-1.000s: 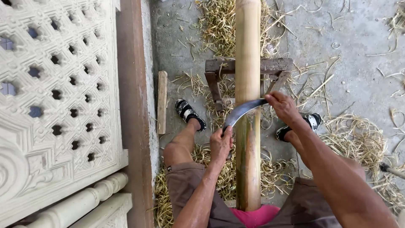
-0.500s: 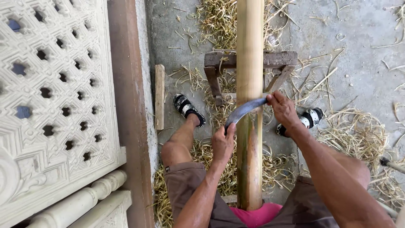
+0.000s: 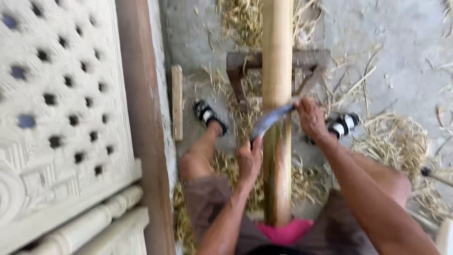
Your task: Scraping the outer layer of a long bamboo stalk using a drawknife tool while seated.
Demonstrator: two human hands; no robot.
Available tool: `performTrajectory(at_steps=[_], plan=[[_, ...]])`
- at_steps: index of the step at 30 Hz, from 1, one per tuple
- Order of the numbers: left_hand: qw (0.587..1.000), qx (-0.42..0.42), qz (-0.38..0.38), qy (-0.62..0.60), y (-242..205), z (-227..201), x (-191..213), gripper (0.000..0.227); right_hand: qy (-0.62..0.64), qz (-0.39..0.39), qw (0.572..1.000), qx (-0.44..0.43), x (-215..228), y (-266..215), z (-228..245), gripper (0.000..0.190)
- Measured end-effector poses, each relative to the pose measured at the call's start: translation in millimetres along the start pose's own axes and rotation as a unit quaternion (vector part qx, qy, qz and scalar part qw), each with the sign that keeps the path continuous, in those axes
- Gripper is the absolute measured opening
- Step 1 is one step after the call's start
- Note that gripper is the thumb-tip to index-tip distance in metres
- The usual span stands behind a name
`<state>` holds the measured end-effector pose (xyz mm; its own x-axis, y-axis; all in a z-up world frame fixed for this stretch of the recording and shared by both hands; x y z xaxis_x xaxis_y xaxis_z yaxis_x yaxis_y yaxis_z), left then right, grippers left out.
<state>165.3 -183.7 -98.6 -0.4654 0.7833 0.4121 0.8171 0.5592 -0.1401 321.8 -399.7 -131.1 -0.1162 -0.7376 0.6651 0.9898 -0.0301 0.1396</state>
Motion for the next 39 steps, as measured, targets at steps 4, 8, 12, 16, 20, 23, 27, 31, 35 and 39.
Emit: performTrajectory(at_steps=[4, 8, 12, 16, 20, 23, 27, 31, 35, 39], plan=[[0.994, 0.1, 0.035, -0.004, 10, 5, -8, 0.047, -0.018, 0.027, 0.999, 0.02, -7, 9, -7, 0.037], [1.0, 0.008, 0.005, 0.026, -18, 8, -4, 0.05, -0.046, 0.063, 0.996, -0.032, -6, -12, -18, 0.036], [0.992, 0.116, 0.034, 0.036, -2, 14, -7, 0.05, -0.027, -0.017, 0.987, 0.157, -11, 7, -15, 0.035], [0.996, -0.002, 0.017, 0.089, -13, 14, -10, 0.056, -0.106, 0.156, 0.955, -0.227, 15, -5, 36, 0.033], [0.994, 0.08, 0.029, -0.07, -17, 1, 9, 0.042, -0.058, 0.067, 0.995, -0.036, -13, -6, -8, 0.038], [0.988, 0.136, 0.048, -0.053, -7, -28, 3, 0.042, -0.071, 0.053, 0.996, -0.002, -16, -7, -20, 0.039], [0.999, 0.043, 0.015, 0.004, -15, 9, -2, 0.042, -0.052, 0.02, 0.998, 0.039, -18, -6, -26, 0.037], [0.999, 0.045, 0.017, -0.012, 5, 5, -8, 0.048, -0.03, 0.01, 0.999, -0.02, -12, -4, 0, 0.039], [0.998, -0.063, -0.024, -0.019, -15, 16, 2, 0.051, -0.037, -0.017, 0.998, 0.057, -21, -15, -17, 0.034], [0.999, 0.043, 0.02, 0.001, 9, 19, -12, 0.051, -0.148, 0.05, 0.982, 0.104, -31, 5, -25, 0.029]])
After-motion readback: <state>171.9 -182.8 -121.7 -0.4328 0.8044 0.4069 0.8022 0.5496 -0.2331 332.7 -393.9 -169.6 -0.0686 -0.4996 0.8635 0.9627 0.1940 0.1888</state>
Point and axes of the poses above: each hand's wrist, its own y-axis towards the middle knuckle, its own x-axis out of the back of the hand, z = x × y, the point moved 1 cm from there along y, towards the middle knuckle, and after that the axes turned 13 degrees about -z, right-handed, at the moved point
